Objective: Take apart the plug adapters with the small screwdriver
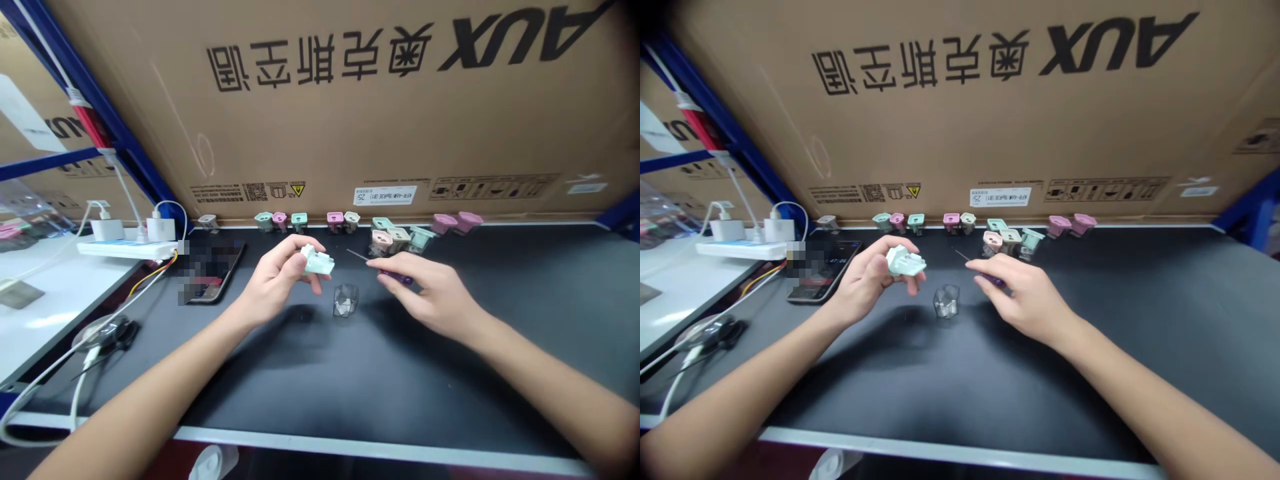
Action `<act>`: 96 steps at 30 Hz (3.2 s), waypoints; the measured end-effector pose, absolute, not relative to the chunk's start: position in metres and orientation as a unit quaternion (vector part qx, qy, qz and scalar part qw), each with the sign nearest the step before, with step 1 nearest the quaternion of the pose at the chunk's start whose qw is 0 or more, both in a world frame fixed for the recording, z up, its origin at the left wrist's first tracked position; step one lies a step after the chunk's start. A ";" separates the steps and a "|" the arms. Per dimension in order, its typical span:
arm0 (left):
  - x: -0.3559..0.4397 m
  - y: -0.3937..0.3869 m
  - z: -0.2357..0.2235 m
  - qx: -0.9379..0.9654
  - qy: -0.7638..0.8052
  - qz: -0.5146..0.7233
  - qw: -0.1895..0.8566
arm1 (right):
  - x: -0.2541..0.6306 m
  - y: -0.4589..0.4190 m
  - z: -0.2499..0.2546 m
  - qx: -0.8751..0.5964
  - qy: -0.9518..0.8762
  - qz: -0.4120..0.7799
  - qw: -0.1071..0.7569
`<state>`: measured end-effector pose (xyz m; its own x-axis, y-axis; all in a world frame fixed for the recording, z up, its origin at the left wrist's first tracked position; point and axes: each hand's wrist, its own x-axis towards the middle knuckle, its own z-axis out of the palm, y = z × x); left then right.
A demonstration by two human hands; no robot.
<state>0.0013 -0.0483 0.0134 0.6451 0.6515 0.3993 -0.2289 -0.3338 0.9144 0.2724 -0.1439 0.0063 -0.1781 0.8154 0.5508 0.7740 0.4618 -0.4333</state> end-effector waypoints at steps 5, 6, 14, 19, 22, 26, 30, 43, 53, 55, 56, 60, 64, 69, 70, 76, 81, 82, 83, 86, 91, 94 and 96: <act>0.002 -0.048 0.009 0.717 0.145 0.384 0.564 | 0.278 -0.137 -0.004 -0.529 -0.809 0.017 0.255; 0.002 -0.048 0.009 0.718 0.144 0.384 0.562 | 0.279 -0.136 -0.006 -0.533 -0.811 0.016 0.240; 0.005 -0.050 0.009 0.720 0.123 0.380 0.568 | 0.279 -0.135 -0.004 -0.551 -0.818 0.021 0.163; 0.010 -0.062 0.012 0.714 0.158 0.348 0.586 | 0.270 -0.143 0.008 -0.502 -0.801 0.038 0.325; 0.012 -0.069 0.013 0.731 0.175 0.328 0.572 | 0.256 -0.153 0.016 -0.489 -0.769 0.110 0.397; 0.013 -0.073 0.012 0.760 0.171 0.308 0.546 | 0.242 -0.161 0.017 -0.463 -0.774 0.136 0.410; 0.014 -0.077 0.013 0.786 0.165 0.298 0.516 | 0.240 -0.162 0.014 -0.444 -0.786 0.117 0.413; 0.015 -0.082 0.017 0.825 0.184 0.244 0.474 | 0.241 -0.162 0.014 -0.439 -0.807 0.108 0.381; 0.017 -0.086 0.016 0.824 0.208 0.259 0.460 | 0.241 -0.161 0.011 -0.424 -0.811 0.117 0.386; 0.016 -0.086 0.018 0.827 0.206 0.254 0.458 | 0.240 -0.162 0.011 -0.423 -0.811 0.115 0.388; 0.016 -0.085 0.019 0.829 0.203 0.248 0.458 | 0.240 -0.162 0.011 -0.426 -0.809 0.116 0.389; 0.013 -0.083 0.025 0.836 0.195 0.220 0.463 | 0.238 -0.162 0.011 -0.441 -0.799 0.120 0.392; 0.010 -0.082 0.032 0.843 0.222 0.175 0.457 | 0.237 -0.161 0.009 -0.444 -0.797 0.132 0.387; 0.008 -0.084 0.040 0.828 0.252 0.136 0.482 | 0.235 -0.160 0.006 -0.443 -0.792 0.135 0.398; 0.007 -0.085 0.041 0.827 0.257 0.132 0.483 | 0.235 -0.160 0.005 -0.441 -0.792 0.132 0.401; 0.008 -0.086 0.037 0.834 0.271 0.156 0.455 | 0.235 -0.157 0.003 -0.440 -0.795 0.122 0.400; 0.009 -0.083 0.028 0.841 0.239 0.225 0.429 | 0.240 -0.154 0.002 -0.440 -0.798 0.128 0.391; 0.010 -0.082 0.027 0.841 0.230 0.245 0.423 | 0.241 -0.154 0.002 -0.441 -0.796 0.135 0.393; 0.010 -0.082 0.026 0.840 0.221 0.263 0.419 | 0.242 -0.154 0.002 -0.442 -0.793 0.144 0.395; 0.012 -0.083 0.022 0.837 0.199 0.303 0.411 | 0.243 -0.156 0.003 -0.440 -0.788 0.165 0.399; 0.015 -0.087 0.019 0.826 0.164 0.319 0.434 | 0.243 -0.159 0.006 -0.418 -0.806 0.120 0.402; 0.016 -0.089 0.019 0.819 0.158 0.303 0.461 | 0.244 -0.160 0.008 -0.398 -0.816 0.100 0.408; 0.016 -0.090 0.020 0.814 0.150 0.293 0.479 | 0.245 -0.161 0.008 -0.395 -0.816 0.096 0.410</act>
<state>0.0157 -0.0899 0.0197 0.7833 0.5241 0.3343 -0.0373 -0.4972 0.8669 0.2446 -0.1605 0.0082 -0.3509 0.7239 0.5940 0.5667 0.6691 -0.4808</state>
